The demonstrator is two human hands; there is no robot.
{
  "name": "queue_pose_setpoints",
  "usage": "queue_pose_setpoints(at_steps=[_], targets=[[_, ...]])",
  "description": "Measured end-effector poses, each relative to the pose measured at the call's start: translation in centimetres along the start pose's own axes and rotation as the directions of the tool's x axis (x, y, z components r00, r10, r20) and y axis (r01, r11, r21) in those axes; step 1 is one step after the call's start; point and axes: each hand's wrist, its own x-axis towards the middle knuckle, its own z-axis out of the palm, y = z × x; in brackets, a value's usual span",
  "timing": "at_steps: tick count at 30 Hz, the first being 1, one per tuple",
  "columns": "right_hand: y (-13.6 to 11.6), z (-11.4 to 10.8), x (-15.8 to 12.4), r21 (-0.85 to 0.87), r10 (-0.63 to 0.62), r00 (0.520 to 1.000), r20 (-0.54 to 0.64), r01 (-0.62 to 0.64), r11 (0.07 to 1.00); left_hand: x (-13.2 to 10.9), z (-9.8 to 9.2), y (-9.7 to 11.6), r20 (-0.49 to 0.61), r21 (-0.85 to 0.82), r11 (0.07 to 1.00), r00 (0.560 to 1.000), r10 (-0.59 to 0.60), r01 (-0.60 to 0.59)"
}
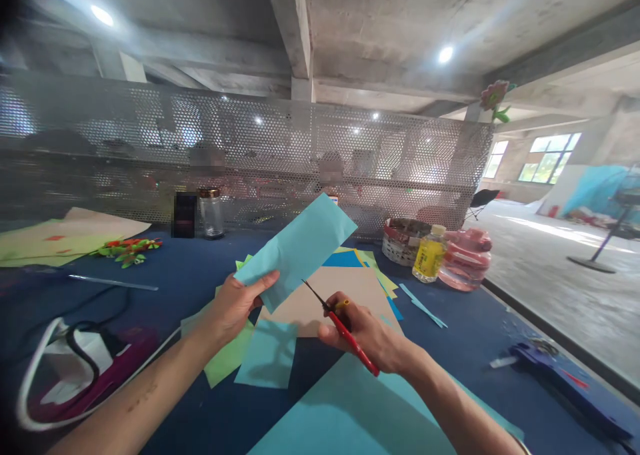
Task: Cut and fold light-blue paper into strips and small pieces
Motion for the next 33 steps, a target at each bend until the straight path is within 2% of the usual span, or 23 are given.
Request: queue_pose_setpoints(at_steps=[8,24,33], targets=[[0.7,0.6,0.2,0.118,0.019,1.000,-0.008,-0.018,0.993,-0.7,0.5,-0.1,0.087,0.041,0.999,0.996,0.002,-0.005],[0.5,0.7,0.3,0.193,0.045,0.999,-0.009,-0.043,0.980,-1.5,1.2,0.7,0.082,0.096,0.995,0.996,-0.029,0.022],[0.7,0.8,0.3,0.194,0.038,0.999,-0.016,-0.034,0.980,-1.3,1.1,0.3,0.073,0.119,0.993,0.997,-0.023,0.014]])
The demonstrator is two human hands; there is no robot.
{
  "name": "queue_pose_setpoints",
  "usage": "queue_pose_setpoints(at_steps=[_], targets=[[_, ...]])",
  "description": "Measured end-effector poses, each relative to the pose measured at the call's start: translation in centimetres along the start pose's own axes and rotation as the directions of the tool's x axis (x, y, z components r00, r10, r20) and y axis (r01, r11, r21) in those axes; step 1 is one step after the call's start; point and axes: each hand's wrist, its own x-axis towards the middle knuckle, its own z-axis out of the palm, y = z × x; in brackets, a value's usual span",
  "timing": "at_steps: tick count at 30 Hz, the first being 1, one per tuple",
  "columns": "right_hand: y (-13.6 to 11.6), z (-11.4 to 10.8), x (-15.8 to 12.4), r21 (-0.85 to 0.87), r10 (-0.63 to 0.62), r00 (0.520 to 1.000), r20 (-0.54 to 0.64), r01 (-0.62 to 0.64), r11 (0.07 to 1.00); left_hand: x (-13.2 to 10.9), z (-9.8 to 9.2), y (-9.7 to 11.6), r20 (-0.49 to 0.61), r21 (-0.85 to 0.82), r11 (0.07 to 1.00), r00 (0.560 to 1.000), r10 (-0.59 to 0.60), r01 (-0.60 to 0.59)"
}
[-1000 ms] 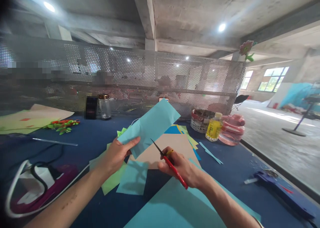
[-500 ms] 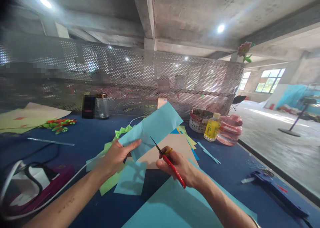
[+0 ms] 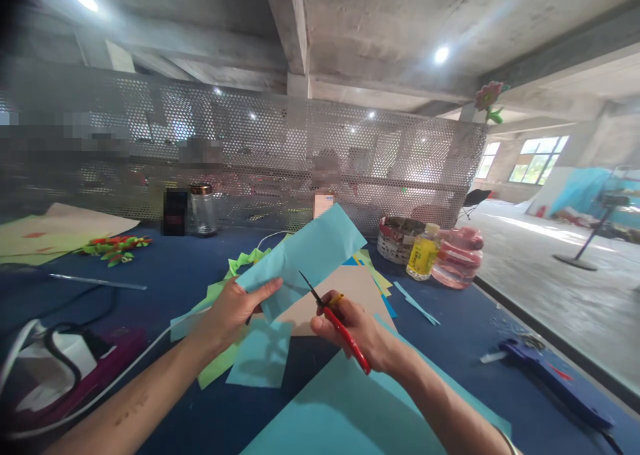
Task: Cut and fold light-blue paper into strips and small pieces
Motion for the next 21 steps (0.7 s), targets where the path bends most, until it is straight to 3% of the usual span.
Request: queue_pose_setpoints(at_steps=[21], targets=[[0.35,0.01,0.02,-0.003,-0.006,1.000,0.008,0.006,1.000,-0.06,-0.10,-0.32,0.015,-0.013,1.000,1.000,-0.011,0.011]])
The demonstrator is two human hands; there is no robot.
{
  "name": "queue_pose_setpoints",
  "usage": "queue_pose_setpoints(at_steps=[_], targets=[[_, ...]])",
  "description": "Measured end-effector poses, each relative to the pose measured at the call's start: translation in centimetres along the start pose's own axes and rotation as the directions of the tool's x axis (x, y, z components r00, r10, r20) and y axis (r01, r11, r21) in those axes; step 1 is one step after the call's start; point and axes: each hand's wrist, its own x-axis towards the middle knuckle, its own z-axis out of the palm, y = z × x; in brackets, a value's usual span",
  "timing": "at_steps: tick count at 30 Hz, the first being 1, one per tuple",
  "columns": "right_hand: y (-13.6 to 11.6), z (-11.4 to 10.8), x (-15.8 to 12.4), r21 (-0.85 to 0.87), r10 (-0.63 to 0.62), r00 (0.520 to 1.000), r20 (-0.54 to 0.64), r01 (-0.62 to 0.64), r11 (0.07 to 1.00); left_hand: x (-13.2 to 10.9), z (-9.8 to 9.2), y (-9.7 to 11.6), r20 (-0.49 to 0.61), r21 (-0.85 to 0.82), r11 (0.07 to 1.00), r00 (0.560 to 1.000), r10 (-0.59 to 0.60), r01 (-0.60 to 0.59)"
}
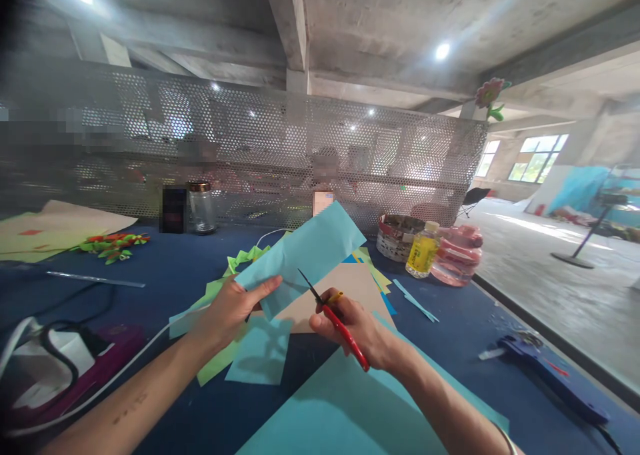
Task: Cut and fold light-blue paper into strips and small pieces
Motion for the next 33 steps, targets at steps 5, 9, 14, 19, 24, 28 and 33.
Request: queue_pose_setpoints(at_steps=[5,9,14,19,24,28,33], targets=[[0.04,0.20,0.10,0.006,-0.010,1.000,-0.025,0.011,1.000,0.08,-0.03,-0.05,0.005,0.004,1.000,1.000,-0.008,0.008],[0.26,0.45,0.21,0.037,0.025,0.999,-0.043,-0.023,0.999,0.03,0.01,-0.06,0.003,-0.005,1.000,1.000,-0.006,0.006],[0.22,0.58,0.22,0.025,0.067,0.996,-0.063,-0.065,0.998,0.02,-0.01,0.06,0.009,0.007,1.000,1.000,0.011,-0.011],[0.01,0.70,0.16,0.001,0.080,0.993,-0.091,-0.080,0.997,0.05,-0.04,0.10,-0.029,0.017,1.000,0.999,-0.017,0.018],[-0.19,0.70,0.16,0.027,0.093,0.991,-0.093,-0.091,0.995,-0.05,0.02,0.15,-0.013,-0.006,1.000,1.000,-0.026,0.026],[0.12,0.71,0.24,0.053,0.088,0.992,-0.091,-0.084,0.995,-0.19,0.12,0.31,-0.015,-0.016,0.999,0.999,-0.029,0.029],[0.56,0.92,0.25,0.071,0.144,0.983,-0.116,-0.137,0.988,-0.21,0.09,0.23,0.010,-0.033,0.999,1.000,-0.009,0.009]])
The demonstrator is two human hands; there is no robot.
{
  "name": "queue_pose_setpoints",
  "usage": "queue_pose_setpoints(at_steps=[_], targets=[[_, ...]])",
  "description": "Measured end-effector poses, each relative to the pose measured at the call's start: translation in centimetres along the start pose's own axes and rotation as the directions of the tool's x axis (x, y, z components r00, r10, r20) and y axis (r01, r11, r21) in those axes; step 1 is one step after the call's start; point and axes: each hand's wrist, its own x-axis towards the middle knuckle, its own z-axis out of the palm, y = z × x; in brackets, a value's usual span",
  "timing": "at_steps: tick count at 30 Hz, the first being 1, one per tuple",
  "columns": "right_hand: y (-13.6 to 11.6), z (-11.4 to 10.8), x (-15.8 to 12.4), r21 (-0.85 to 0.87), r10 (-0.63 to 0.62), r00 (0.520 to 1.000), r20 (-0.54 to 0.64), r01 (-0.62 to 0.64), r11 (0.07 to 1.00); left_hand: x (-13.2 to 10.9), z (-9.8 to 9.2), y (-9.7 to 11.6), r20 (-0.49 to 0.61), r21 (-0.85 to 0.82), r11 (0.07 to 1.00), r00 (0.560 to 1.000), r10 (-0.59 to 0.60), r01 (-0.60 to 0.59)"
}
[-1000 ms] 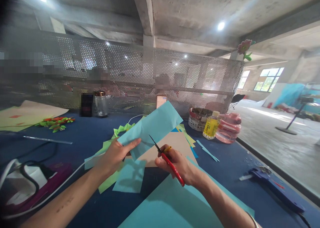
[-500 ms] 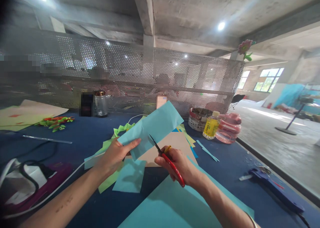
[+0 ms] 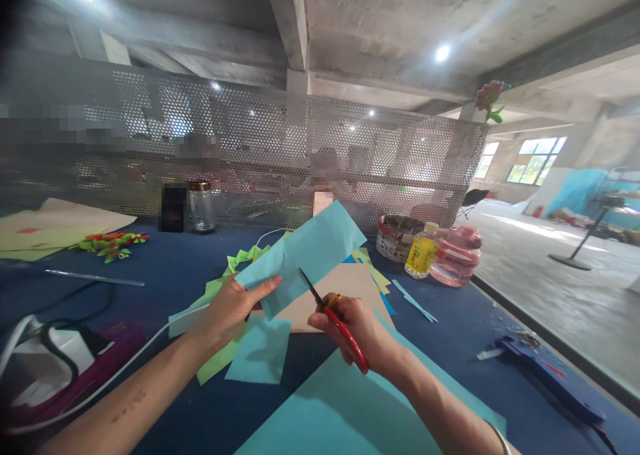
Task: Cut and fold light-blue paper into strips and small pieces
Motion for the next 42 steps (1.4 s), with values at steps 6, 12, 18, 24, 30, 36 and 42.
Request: queue_pose_setpoints(at_steps=[6,12,18,24,30,36,42], targets=[[-0.08,0.06,0.09,-0.016,0.005,1.000,-0.028,-0.006,1.000,0.06,-0.16,0.01,0.006,-0.006,0.999,0.999,-0.031,0.031],[-0.46,-0.05,0.17,-0.059,-0.056,0.997,-0.047,0.053,0.997,0.17,-0.37,0.00,0.033,-0.006,1.000,0.999,-0.013,0.013],[-0.73,-0.23,-0.19,-0.066,-0.097,0.995,0.009,0.098,0.993,-0.13,-0.09,0.51,0.035,-0.022,0.999,0.999,-0.041,0.042],[-0.46,-0.01,-0.27,-0.098,-0.154,0.988,0.011,0.154,0.983,-0.34,0.10,0.28,0.088,0.035,0.998,0.995,-0.046,0.043],[-0.11,0.04,-0.09,-0.089,-0.157,0.988,-0.003,0.156,0.984,-0.45,0.15,-0.22,0.167,0.015,1.000,0.986,-0.030,0.028],[-0.05,0.03,-0.16,-0.042,-0.158,0.987,-0.009,0.157,0.987,-0.59,0.07,-0.19,0.157,0.012,0.999,0.987,-0.041,0.040],[0.19,0.17,-0.14,-0.008,-0.111,0.994,-0.025,0.110,0.994,-0.58,0.18,-0.07,0.140,0.037,0.998,0.989,-0.054,0.049]])
